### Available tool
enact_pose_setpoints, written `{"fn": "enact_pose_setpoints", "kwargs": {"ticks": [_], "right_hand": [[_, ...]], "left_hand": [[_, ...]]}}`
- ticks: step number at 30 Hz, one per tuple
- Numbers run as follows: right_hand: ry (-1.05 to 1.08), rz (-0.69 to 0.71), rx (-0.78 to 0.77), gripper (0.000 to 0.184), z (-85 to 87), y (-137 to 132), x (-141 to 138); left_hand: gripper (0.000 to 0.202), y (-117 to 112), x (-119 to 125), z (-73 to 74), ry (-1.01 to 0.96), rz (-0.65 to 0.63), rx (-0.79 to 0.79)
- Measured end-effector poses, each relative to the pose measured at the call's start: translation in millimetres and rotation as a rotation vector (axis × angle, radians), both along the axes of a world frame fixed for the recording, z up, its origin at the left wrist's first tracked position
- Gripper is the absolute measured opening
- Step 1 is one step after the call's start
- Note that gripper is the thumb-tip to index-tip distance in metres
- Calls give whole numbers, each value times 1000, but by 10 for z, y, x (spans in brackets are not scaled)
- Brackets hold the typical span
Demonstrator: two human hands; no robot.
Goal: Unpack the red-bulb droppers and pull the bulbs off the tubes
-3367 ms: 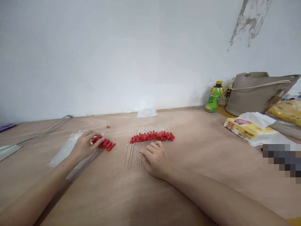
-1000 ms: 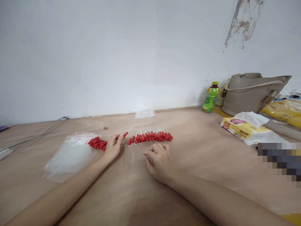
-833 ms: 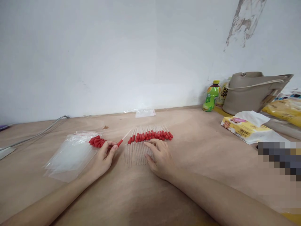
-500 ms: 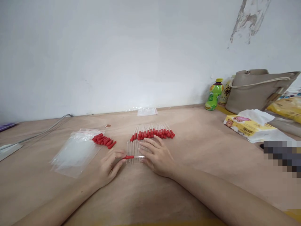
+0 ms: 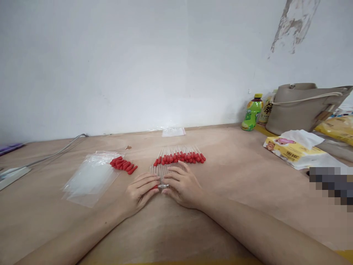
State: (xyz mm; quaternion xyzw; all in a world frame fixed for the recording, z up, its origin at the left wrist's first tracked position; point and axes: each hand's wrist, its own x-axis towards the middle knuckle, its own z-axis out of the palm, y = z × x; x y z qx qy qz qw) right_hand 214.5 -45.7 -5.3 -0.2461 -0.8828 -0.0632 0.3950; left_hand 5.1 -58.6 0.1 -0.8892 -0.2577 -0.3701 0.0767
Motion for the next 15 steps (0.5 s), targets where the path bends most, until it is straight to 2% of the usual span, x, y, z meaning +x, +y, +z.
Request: {"fn": "enact_pose_setpoints", "kwargs": {"ticks": [5,9,15], "right_hand": [[52,94,0,15,-47,24,-37],[48,175,0,15,-56,-2,-51],[-6,169,66,15,-33,-41,-25]], "left_hand": [[28,-6,-9,2,45,-21,49],[22,-9,-16,-4,107,-29,135],[19,-40,-19,24,158,-9,162]]}}
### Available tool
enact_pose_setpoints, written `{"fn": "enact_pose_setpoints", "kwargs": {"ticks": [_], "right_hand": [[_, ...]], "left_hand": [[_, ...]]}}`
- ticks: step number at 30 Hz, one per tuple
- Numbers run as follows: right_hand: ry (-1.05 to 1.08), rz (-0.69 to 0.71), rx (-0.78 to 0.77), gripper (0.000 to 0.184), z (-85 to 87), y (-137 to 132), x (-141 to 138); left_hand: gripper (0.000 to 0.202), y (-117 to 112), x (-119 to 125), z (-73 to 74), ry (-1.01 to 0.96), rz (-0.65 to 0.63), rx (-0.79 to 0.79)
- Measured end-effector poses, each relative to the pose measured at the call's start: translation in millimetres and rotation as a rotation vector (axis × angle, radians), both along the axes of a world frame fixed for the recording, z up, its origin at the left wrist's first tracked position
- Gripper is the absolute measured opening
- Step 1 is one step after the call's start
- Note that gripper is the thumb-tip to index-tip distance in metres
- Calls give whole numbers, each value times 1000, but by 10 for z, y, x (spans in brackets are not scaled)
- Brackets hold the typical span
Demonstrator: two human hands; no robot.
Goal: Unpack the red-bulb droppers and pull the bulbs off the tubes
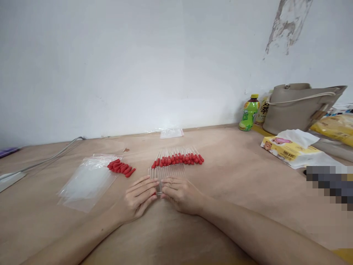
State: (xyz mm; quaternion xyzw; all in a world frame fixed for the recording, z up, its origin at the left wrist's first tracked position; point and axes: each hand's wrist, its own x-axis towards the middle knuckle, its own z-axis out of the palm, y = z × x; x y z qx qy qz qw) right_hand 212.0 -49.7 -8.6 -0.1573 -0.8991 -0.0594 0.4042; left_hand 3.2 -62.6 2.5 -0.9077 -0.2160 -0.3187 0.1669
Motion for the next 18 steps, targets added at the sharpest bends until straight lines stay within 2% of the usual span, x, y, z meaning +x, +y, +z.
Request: {"fn": "enact_pose_setpoints", "kwargs": {"ticks": [6,14,16,18], "right_hand": [[1,-21,76,13,18,-27,64],[12,-22,82,19,9,-80,193],[68,-70,49,21,-1,-16,295],[139,-246,-29,20,16,67,410]], "left_hand": [[14,-25,11,29,0,-7,-7],[15,-27,-57,25,-23,-35,-3],[16,-32,-124,50,-66,1,-12],[16,-30,-201,84,-99,78,-28]]}}
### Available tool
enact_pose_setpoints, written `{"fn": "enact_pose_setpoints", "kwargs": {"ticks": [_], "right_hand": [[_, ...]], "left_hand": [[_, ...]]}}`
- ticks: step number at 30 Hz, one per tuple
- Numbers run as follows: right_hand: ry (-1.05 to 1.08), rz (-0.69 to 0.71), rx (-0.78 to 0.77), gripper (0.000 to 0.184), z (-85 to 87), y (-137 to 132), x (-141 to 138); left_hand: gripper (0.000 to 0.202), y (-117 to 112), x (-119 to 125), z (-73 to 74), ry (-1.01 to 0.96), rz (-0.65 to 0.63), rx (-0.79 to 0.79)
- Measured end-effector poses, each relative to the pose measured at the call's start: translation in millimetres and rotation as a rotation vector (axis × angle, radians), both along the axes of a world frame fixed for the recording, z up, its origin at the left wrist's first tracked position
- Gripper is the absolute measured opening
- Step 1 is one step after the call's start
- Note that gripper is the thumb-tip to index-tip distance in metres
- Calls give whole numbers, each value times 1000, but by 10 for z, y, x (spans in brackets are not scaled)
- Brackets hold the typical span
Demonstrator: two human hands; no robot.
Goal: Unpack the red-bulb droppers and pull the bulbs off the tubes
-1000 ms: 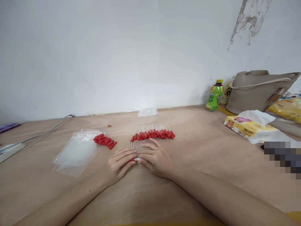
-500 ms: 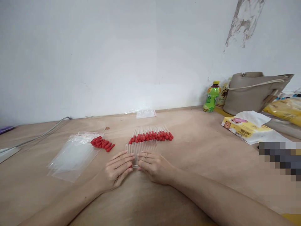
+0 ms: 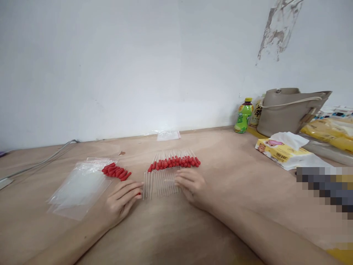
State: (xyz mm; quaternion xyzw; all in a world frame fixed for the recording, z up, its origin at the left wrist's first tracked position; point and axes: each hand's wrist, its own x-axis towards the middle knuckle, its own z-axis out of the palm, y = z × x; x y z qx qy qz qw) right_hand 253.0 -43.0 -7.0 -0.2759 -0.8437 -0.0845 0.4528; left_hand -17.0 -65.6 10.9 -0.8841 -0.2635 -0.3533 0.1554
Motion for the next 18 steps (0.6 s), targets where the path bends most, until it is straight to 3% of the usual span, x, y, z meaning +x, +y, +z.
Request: {"fn": "enact_pose_setpoints", "kwargs": {"ticks": [3,5,12,18], "right_hand": [[-7,-299,-124,19,50,104,132],[-43,-387,-184,20,66,135,170],[-101,-419,-285,17,-14,133,131],[-60,-403,-309,15,-35,133,83]], "left_hand": [[16,49,-115,42,-77,138,-48],[20,118,-202,67,-164,249,-75],[28,330,-729,230,-285,592,-121],[26,414,-957,286,-413,700,-216]]}}
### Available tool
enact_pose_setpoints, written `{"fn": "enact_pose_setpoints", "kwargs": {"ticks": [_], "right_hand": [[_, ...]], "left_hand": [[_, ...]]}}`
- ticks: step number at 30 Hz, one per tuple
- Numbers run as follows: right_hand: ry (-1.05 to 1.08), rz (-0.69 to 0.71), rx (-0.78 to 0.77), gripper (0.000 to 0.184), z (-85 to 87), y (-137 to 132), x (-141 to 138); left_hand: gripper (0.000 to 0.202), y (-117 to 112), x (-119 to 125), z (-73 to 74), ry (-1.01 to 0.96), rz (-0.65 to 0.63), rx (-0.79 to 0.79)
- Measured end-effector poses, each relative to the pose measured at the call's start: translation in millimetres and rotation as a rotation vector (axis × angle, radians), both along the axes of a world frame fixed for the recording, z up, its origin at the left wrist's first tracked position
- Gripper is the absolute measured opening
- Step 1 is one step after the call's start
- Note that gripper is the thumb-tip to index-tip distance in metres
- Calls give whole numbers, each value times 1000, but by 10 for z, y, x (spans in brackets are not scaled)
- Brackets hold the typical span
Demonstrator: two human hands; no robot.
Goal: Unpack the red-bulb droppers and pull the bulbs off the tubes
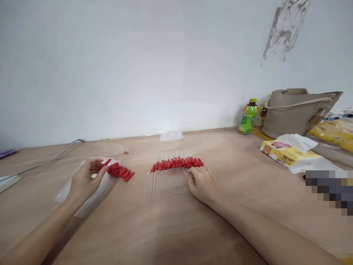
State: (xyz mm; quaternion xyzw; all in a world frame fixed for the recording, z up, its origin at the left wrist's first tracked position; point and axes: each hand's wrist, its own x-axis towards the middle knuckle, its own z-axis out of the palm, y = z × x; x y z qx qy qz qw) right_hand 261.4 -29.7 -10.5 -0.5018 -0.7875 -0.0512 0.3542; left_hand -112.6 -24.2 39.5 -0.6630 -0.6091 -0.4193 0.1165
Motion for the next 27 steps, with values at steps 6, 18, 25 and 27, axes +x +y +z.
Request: {"fn": "enact_pose_setpoints", "kwargs": {"ticks": [6,18,25,27], "right_hand": [[-32,-30,49,19,-1,-48,-43],[-96,58,53,17,-20,-50,-41],[-5,54,92,17,16,-54,-34],[38,42,132,17,34,-59,-34]], "left_hand": [[19,103,79,-57,212,-44,-8],[21,113,95,-126,370,-104,118],[12,44,463,21,366,-129,193],[14,76,664,61,421,-166,82]]}}
